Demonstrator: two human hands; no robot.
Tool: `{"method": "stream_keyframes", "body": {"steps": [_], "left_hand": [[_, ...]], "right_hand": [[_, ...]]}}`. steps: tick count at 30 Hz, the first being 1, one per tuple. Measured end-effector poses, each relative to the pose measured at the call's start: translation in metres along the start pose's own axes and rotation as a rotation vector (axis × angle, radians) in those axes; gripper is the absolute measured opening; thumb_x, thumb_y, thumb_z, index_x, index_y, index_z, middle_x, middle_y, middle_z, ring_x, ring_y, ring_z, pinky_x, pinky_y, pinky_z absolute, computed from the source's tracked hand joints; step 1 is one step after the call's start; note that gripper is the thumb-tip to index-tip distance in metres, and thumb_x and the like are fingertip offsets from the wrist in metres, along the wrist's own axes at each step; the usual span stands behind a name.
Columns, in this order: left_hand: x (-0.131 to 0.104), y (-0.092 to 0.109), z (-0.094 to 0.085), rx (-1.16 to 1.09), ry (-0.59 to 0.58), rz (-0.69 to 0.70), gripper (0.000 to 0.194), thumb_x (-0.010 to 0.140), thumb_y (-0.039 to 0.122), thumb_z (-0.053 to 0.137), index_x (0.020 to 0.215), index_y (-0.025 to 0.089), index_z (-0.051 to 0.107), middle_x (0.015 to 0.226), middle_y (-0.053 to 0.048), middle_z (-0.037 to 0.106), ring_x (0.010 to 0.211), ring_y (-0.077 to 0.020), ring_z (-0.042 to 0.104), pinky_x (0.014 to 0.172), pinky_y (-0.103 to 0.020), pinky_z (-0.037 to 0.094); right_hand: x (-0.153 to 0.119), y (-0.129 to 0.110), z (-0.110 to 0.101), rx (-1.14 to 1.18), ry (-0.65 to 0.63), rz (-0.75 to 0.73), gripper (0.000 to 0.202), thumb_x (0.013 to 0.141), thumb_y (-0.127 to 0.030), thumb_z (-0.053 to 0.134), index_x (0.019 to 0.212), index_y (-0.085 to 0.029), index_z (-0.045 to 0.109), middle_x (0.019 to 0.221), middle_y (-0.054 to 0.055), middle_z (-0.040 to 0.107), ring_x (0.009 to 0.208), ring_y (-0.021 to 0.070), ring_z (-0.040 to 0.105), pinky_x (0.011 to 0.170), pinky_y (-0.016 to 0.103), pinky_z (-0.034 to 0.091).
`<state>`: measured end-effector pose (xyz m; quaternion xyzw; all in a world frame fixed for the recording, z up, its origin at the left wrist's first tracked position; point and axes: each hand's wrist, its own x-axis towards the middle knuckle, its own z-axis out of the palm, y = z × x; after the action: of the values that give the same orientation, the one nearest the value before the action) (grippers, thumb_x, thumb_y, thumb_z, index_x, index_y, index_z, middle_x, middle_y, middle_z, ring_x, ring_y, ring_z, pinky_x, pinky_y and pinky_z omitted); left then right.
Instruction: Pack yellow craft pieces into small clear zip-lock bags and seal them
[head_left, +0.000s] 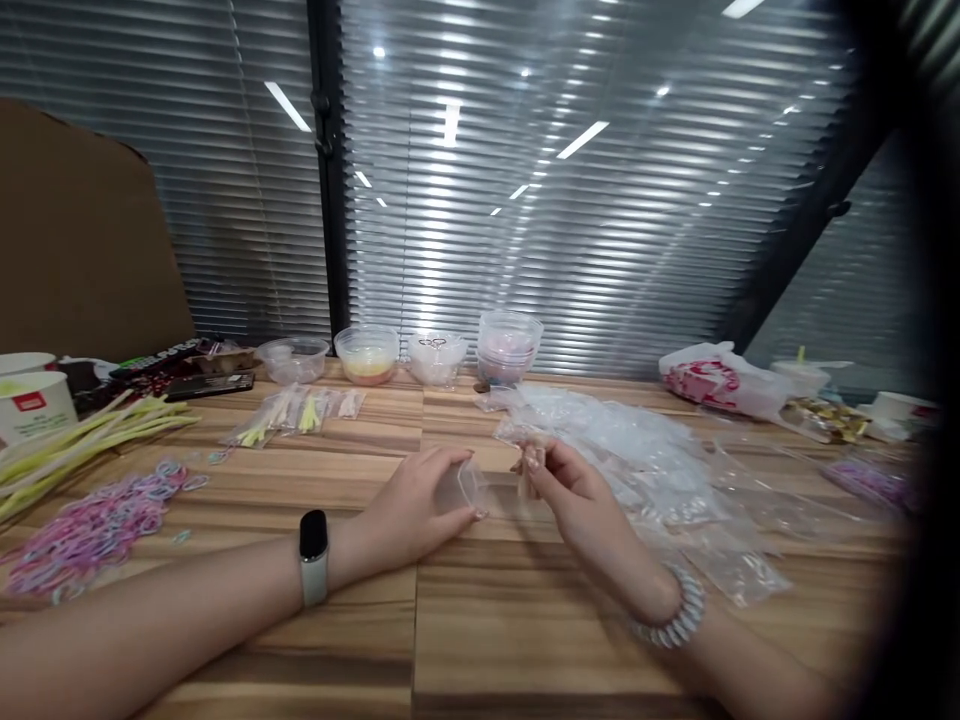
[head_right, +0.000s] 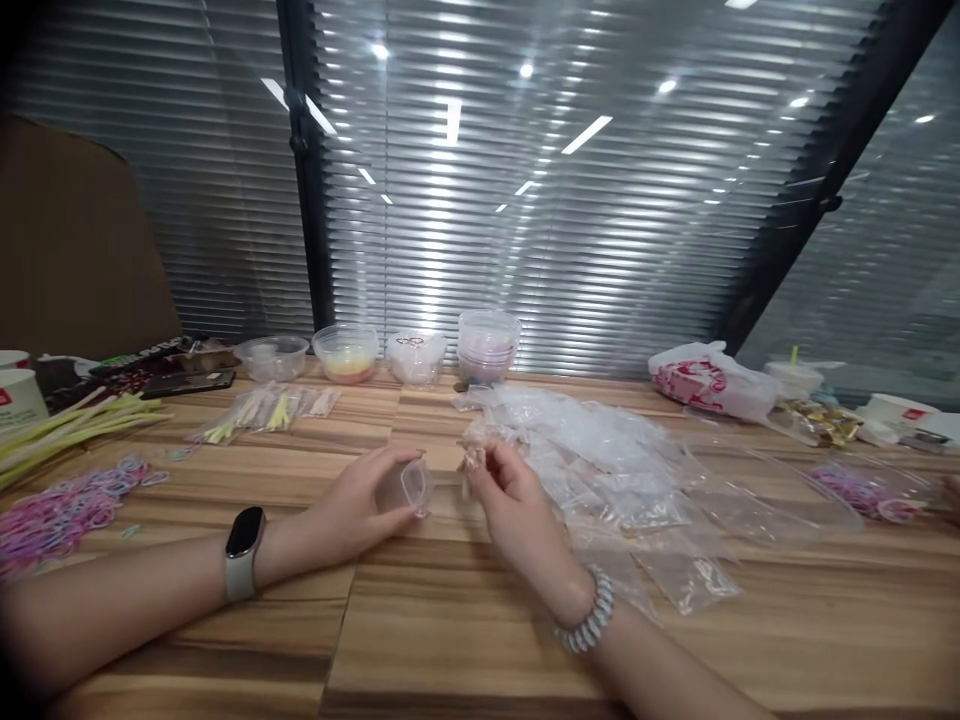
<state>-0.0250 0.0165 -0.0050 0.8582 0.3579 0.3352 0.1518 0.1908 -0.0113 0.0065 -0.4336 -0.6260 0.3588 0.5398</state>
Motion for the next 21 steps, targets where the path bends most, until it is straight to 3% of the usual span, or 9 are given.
{"method": "stream_keyframes", "body": {"steps": [4, 7, 11, 15, 21], "left_hand": [[-0.001, 0.0, 0.0, 0.003, -0.001, 0.031, 0.056, 0.079, 0.041, 0.067, 0.128, 0.02, 0.05, 0.128, -0.007, 0.054, 0.119, -0.0226, 0.049, 0.103, -0.039, 0.039], [-0.002, 0.0, 0.0, -0.006, -0.006, 0.05, 0.056, 0.079, 0.043, 0.067, 0.128, 0.02, 0.05, 0.126, -0.007, 0.055, 0.117, -0.0225, 0.05, 0.102, -0.039, 0.04], [-0.004, 0.0, 0.0, -0.04, -0.033, 0.072, 0.057, 0.079, 0.044, 0.067, 0.128, 0.022, 0.049, 0.127, -0.005, 0.055, 0.116, -0.0214, 0.05, 0.101, -0.038, 0.041], [-0.004, 0.001, 0.0, -0.067, -0.041, 0.057, 0.058, 0.079, 0.045, 0.067, 0.129, 0.022, 0.048, 0.129, -0.006, 0.054, 0.118, -0.0229, 0.05, 0.101, -0.039, 0.04], [-0.005, -0.001, 0.0, -0.121, 0.015, -0.012, 0.056, 0.079, 0.043, 0.066, 0.128, 0.022, 0.049, 0.126, -0.006, 0.055, 0.114, -0.0223, 0.053, 0.097, -0.038, 0.043]], "right_hand": [[0.0, -0.002, -0.002, 0.225, 0.137, 0.001, 0.042, 0.083, -0.041, 0.067, 0.114, -0.022, 0.047, 0.105, 0.006, 0.06, 0.091, 0.0141, 0.058, 0.078, 0.026, 0.048], [-0.002, -0.002, 0.001, 0.337, 0.155, 0.049, 0.061, 0.079, -0.037, 0.072, 0.129, -0.028, 0.038, 0.101, 0.004, 0.061, 0.087, 0.0143, 0.06, 0.073, 0.026, 0.051], [-0.005, -0.001, 0.013, 0.37, 0.137, 0.107, 0.047, 0.075, -0.037, 0.075, 0.109, -0.021, 0.048, 0.088, 0.003, 0.062, 0.079, 0.0138, 0.061, 0.075, 0.028, 0.051], [-0.008, -0.001, 0.02, 0.255, 0.133, 0.125, 0.042, 0.07, -0.039, 0.079, 0.091, -0.017, 0.051, 0.088, 0.007, 0.066, 0.081, 0.0162, 0.062, 0.075, 0.029, 0.05], [-0.006, 0.006, 0.012, 0.173, 0.131, 0.099, 0.039, 0.07, -0.043, 0.077, 0.089, -0.016, 0.055, 0.093, 0.009, 0.067, 0.086, 0.0196, 0.064, 0.078, 0.032, 0.05]]}}
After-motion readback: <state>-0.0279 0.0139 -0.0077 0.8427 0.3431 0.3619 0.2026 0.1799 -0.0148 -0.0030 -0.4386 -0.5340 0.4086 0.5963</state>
